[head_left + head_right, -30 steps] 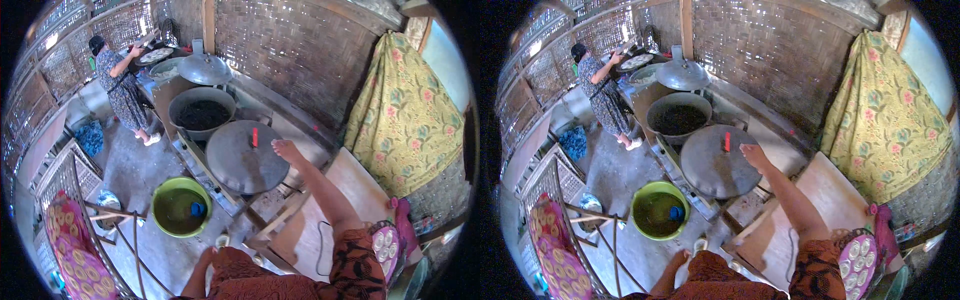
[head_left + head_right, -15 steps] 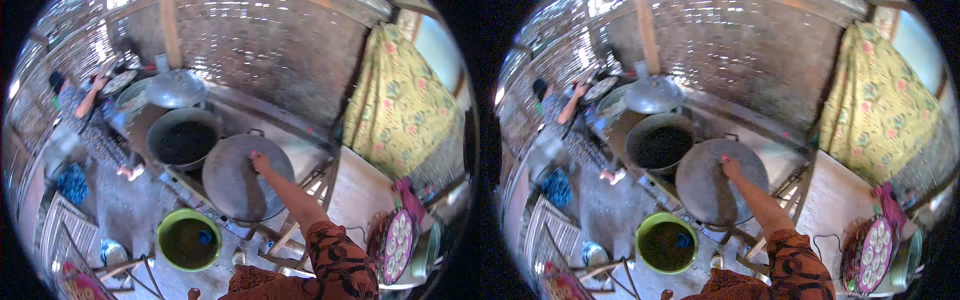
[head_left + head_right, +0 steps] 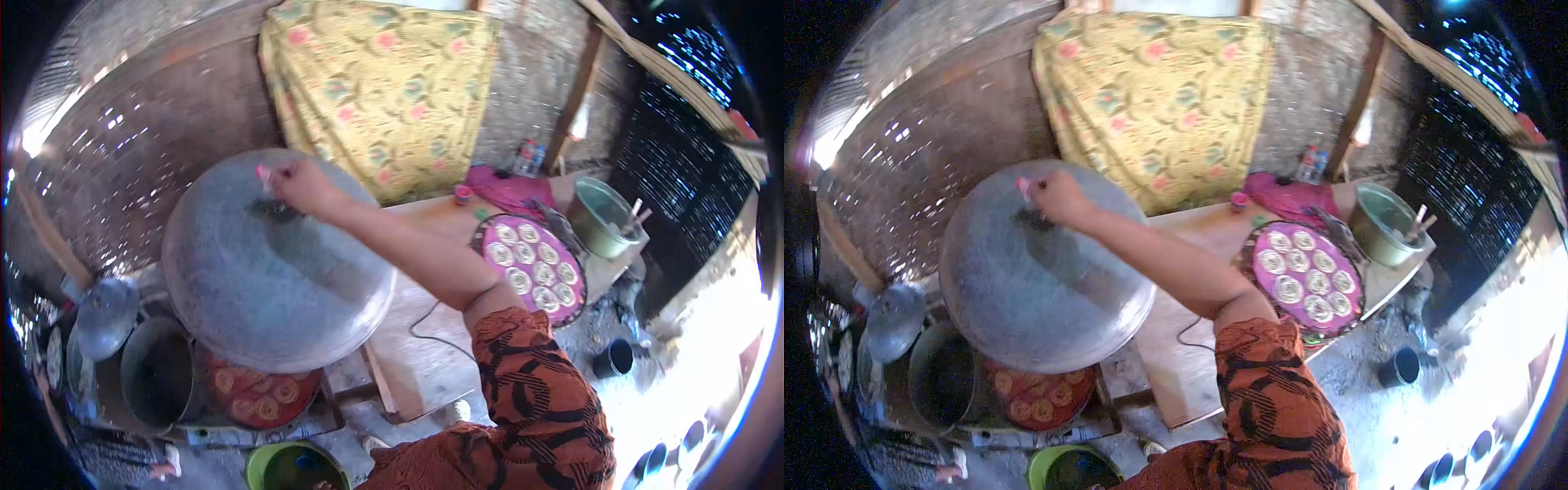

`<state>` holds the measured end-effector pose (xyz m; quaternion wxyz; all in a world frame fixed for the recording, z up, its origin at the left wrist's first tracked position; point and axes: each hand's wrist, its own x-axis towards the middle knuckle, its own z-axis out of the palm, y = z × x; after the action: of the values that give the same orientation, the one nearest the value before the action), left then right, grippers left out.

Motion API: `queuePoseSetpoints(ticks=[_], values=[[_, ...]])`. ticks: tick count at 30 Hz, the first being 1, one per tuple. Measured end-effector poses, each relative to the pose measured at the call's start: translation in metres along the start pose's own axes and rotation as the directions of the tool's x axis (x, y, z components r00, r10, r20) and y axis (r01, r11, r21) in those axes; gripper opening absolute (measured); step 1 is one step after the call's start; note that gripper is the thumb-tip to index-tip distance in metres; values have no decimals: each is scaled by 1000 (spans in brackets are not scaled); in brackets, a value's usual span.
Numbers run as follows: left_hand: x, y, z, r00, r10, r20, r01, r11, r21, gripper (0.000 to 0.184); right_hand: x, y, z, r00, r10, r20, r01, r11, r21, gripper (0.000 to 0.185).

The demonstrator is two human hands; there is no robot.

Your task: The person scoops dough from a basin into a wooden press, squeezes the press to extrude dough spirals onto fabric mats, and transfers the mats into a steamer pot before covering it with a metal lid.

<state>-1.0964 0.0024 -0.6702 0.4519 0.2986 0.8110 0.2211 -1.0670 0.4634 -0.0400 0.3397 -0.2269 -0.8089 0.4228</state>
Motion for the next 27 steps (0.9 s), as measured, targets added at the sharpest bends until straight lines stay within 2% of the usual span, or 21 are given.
queuePoseSetpoints(ticks=[1, 2, 3, 4, 5, 6, 7, 9, 10, 11, 13, 14, 16, 17, 19, 20, 22, 23, 25, 27], values=[[15, 22, 0, 999, 34, 20, -35, 999, 34, 24, -8, -7, -44, 999, -21, -45, 19, 999, -38, 50], [29, 45, 2, 997, 67, 36, -69, 996, 62, 24, -15, -10, -85, 986, -69, -155, 38, 980, -195, 51], [39, 66, 5, 994, 94, 48, -97, 992, 86, 25, -20, -11, -131, 984, -72, -160, 22, 956, -293, 52], [49, 87, 11, 991, 118, 58, -124, 987, 104, 25, -18, 10, -172, 939, -215, -269, 116, 933, -341, 51], [60, 109, 20, 988, 142, 65, -149, 982, 117, 26, -36, 6, -218, 941, -154, -300, 11, 904, -428, 47], [68, 130, 29, 984, 163, 72, -171, 977, 127, 26, -47, 12, -265, 941, -151, -303, 3, 898, -440, 40], [78, 151, 41, 981, 180, 79, -189, 973, 135, 26, -54, 32, -310, 908, -239, -344, 71, 897, -435, 36], [97, 193, 69, 976, 202, 87, -212, 967, 144, 27, -91, 37, -386, 868, -196, -457, -78, 854, -514, 36], [106, 214, 84, 975, 207, 86, -218, 964, 149, 28, -101, 57, -433, 849, -224, -479, -108, 812, -573, 37], [112, 234, 100, 975, 204, 86, -215, 965, 148, 28, -109, 83, -478, 819, -319, -477, -64, 775, -628, 39], [118, 270, 130, 977, 196, 83, -207, 967, 150, 29, -131, 120, -552, 757, -363, -544, -129, 732, -669, 38], [119, 286, 146, 978, 189, 83, -200, 968, 152, 29, -140, 138, -582, 758, -366, -541, -122, 734, -668, 38], [117, 315, 176, 981, 173, 81, -184, 973, 142, 30, -154, 177, -632, 713, -361, -601, -232, 689, -687, 36], [116, 328, 188, 983, 166, 79, -176, 974, 141, 30, -158, 198, -655, 714, -366, -597, -219, 693, -687, 36], [110, 346, 210, 986, 150, 72, -158, 980, 123, 31, -162, 239, -688, 718, -326, -615, -348, 597, -723, 33], [108, 353, 218, 988, 140, 65, -147, 982, 115, 32, -163, 257, -702, 725, -327, -606, -331, 606, -723, 33], [99, 363, 231, 993, 113, 35, -116, 988, 100, 33, -164, 291, -721, 728, -271, -630, -408, 568, -715, 31], [94, 363, 233, 995, 96, 17, -97, 991, 90, 33, -164, 306, -726, 734, -271, -623, -391, 582, -713, 31], [83, 360, 237, 999, 48, -22, -47, 996, 74, 34, -162, 337, -732, 742, -154, -652, -505, 512, -695, 32], [69, 346, 236, 998, -15, -68, 19, 998, 53, 35, -161, 378, -739, 751, -136, -646, -492, 536, -686, 31]])
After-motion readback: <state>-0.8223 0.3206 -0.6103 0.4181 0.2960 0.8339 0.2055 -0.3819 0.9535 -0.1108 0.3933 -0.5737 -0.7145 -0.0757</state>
